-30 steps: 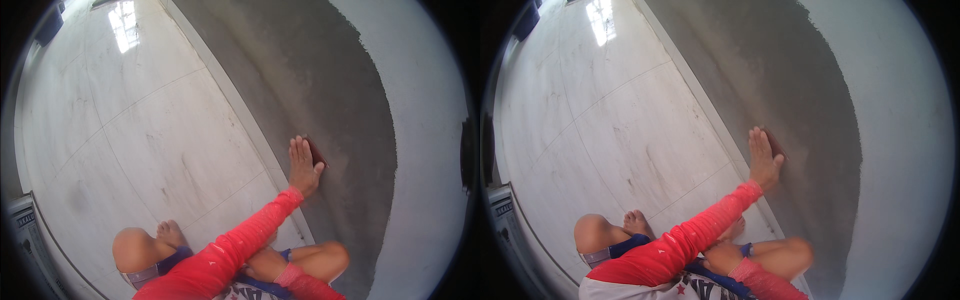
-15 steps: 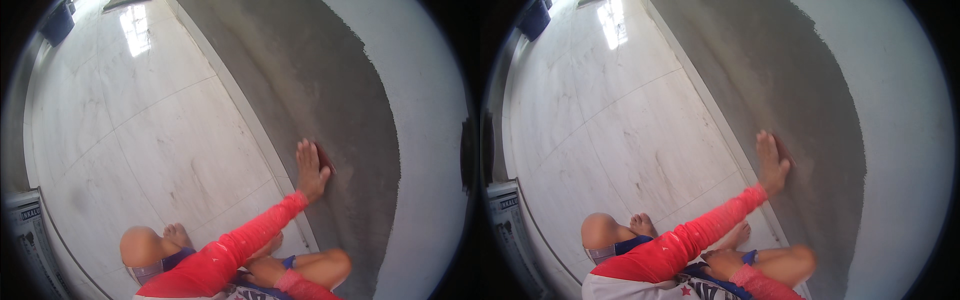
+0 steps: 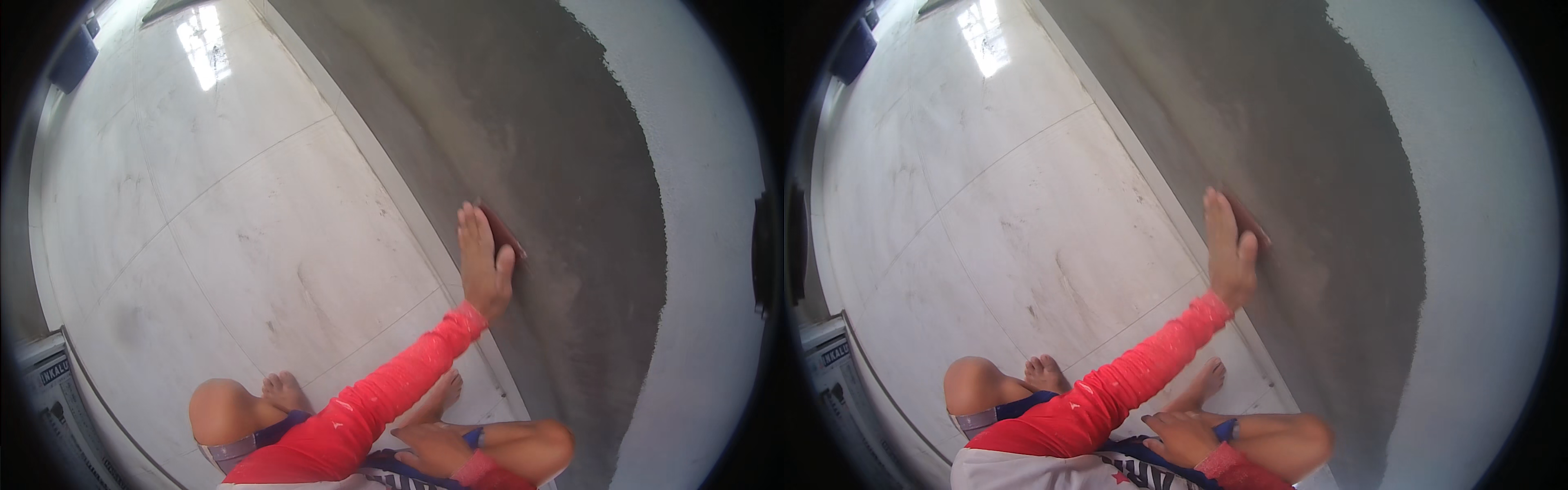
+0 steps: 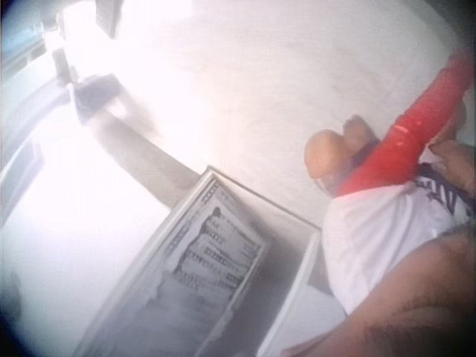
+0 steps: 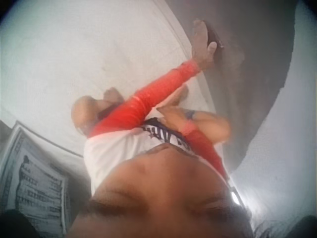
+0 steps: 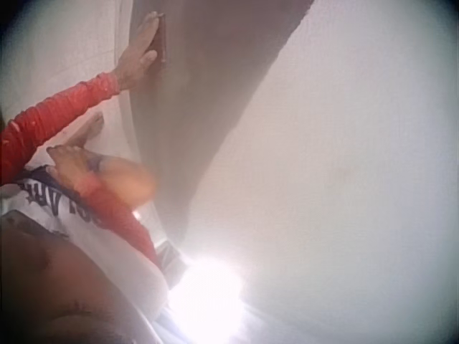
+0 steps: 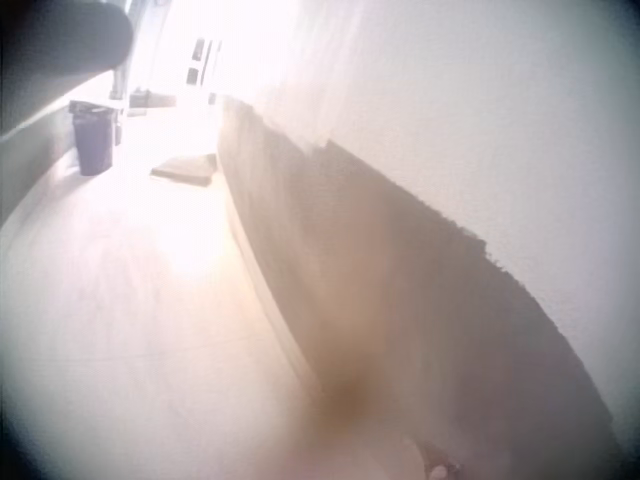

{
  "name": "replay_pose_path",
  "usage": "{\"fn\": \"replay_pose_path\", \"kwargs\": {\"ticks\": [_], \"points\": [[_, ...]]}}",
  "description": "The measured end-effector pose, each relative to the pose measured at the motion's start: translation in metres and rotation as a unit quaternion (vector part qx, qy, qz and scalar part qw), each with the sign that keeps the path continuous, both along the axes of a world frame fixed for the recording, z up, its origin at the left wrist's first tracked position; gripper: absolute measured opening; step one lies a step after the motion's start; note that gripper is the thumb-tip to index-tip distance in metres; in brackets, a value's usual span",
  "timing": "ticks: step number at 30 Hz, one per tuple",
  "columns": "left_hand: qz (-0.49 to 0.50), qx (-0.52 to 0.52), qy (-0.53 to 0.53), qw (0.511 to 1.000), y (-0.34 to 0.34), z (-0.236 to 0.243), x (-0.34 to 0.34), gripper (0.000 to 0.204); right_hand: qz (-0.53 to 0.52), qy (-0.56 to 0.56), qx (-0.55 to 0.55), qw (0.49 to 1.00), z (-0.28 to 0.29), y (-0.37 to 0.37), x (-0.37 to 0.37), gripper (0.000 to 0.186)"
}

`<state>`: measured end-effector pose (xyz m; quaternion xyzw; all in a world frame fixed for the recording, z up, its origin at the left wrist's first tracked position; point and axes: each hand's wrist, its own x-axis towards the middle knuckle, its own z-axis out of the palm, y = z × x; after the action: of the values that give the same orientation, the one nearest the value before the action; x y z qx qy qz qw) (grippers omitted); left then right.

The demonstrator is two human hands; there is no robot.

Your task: The person sits on the floor and uses a sanding block to smooth a section of a wall. They move the block back and forth along the lower portion of the wall, gradually covering more area.

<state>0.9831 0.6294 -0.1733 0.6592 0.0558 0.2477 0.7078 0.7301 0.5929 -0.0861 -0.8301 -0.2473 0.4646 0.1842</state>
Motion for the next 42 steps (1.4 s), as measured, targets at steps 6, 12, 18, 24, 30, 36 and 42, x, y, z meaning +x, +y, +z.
{"fn": "replay_pose_path", "kwargs": {"ticks": [6, 12, 18, 24, 30, 36, 42], "points": [[0.056, 0.014, 0.022, 0.998, 0.042, -0.007, 0.045, 0.075, 0.017, 0.037, -0.06, 0.997, 0.006, 0.006, -0.008, 0.045], [0.024, 0.034, 0.043, 0.998, 0.01, -0.024, 0.009, 0.074, -0.02, -0.033, -0.027, 0.999, 0.008, 0.011, -0.002, 0.044], [0.114, -0.025, 0.078, 0.99, 0.079, 0.019, 0.1, 0.075, -0.024, 0.045, -0.051, 0.997, 0.011, 0.021, -0.018, 0.045], [0.054, 0.145, -0.102, 0.983, -0.041, 0.024, 0.0, 0.08, 0.001, -0.002, -0.059, 0.998, -0.009, -0.004, -0.007, 0.044], [0.146, 0.068, -0.041, 0.986, 0.13, 0.09, 0.163, 0.075, -0.061, -0.022, -0.046, 0.997, 0.008, 0.007, 0.001, 0.047], [0.088, 0.193, -0.203, 0.956, -0.008, 0.09, 0.038, 0.079, 0.084, 0.052, -0.08, 0.992, -0.021, -0.012, -0.02, 0.052], [0.128, 0.122, -0.152, 0.973, 0.075, 0.127, 0.12, 0.072, -0.007, -0.019, -0.026, 0.999, 0.018, 0.004, 0.029, 0.051]]}}
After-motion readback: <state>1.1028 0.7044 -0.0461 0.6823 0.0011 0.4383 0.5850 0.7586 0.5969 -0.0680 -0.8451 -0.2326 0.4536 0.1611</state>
